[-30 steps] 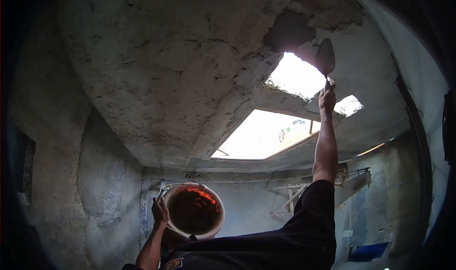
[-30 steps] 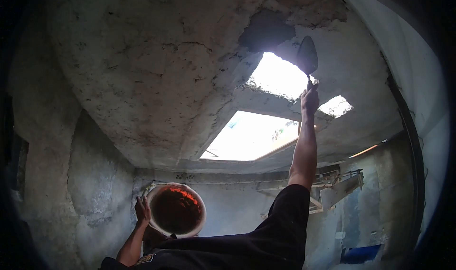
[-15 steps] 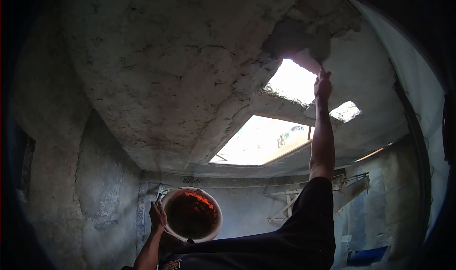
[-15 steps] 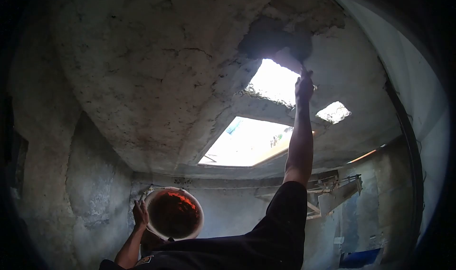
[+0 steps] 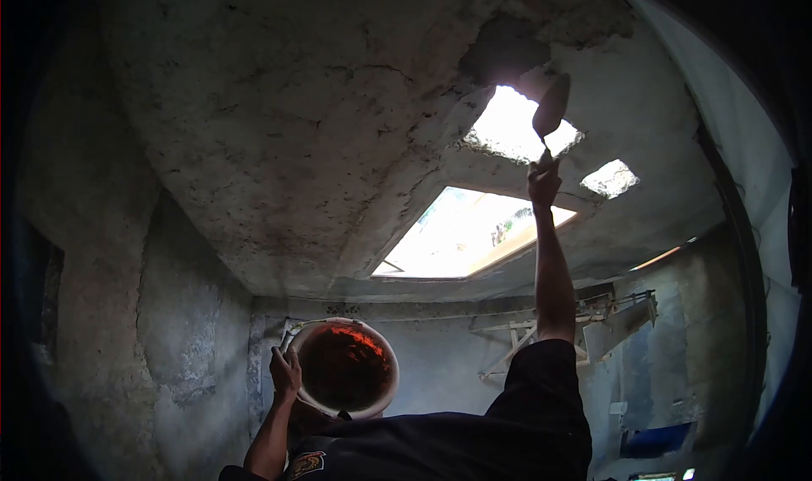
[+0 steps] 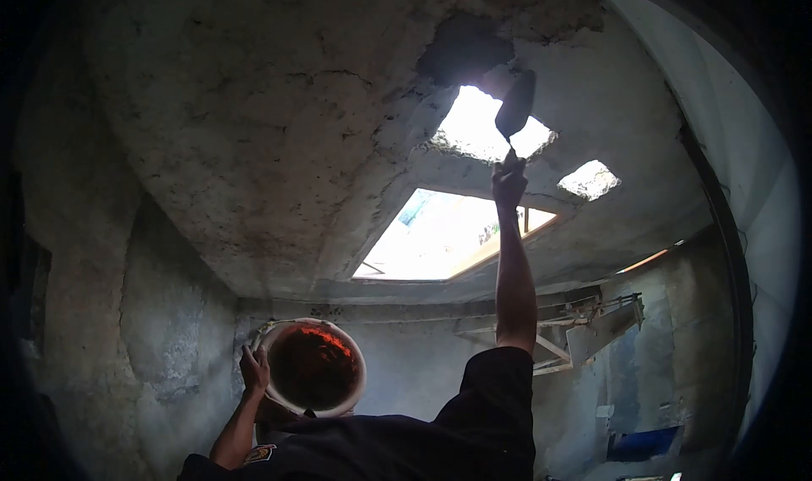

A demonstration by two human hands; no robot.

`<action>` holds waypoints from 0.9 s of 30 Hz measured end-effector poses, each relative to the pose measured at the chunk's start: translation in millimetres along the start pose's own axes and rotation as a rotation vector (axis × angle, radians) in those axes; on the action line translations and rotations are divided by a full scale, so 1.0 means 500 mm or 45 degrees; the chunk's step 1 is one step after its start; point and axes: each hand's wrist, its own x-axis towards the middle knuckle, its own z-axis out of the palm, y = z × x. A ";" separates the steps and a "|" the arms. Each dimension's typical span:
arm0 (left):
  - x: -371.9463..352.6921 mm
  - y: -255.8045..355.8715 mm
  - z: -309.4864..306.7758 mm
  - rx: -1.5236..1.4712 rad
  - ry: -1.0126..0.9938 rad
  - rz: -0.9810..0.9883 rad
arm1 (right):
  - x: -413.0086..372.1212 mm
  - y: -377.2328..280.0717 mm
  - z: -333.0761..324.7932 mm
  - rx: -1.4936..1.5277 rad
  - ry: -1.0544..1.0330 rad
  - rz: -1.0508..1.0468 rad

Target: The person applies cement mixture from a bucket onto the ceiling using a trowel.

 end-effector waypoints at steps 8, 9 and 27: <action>-0.014 -0.007 -0.005 -0.005 0.038 0.078 | 0.105 -0.083 0.035 -0.130 -0.148 -0.301; -0.014 -0.003 -0.008 -0.013 0.047 0.082 | 0.126 -0.094 0.034 -0.144 -0.140 -0.326; -0.037 -0.025 -0.009 0.004 -0.125 0.000 | -0.421 -0.008 -0.134 -0.139 -0.437 0.262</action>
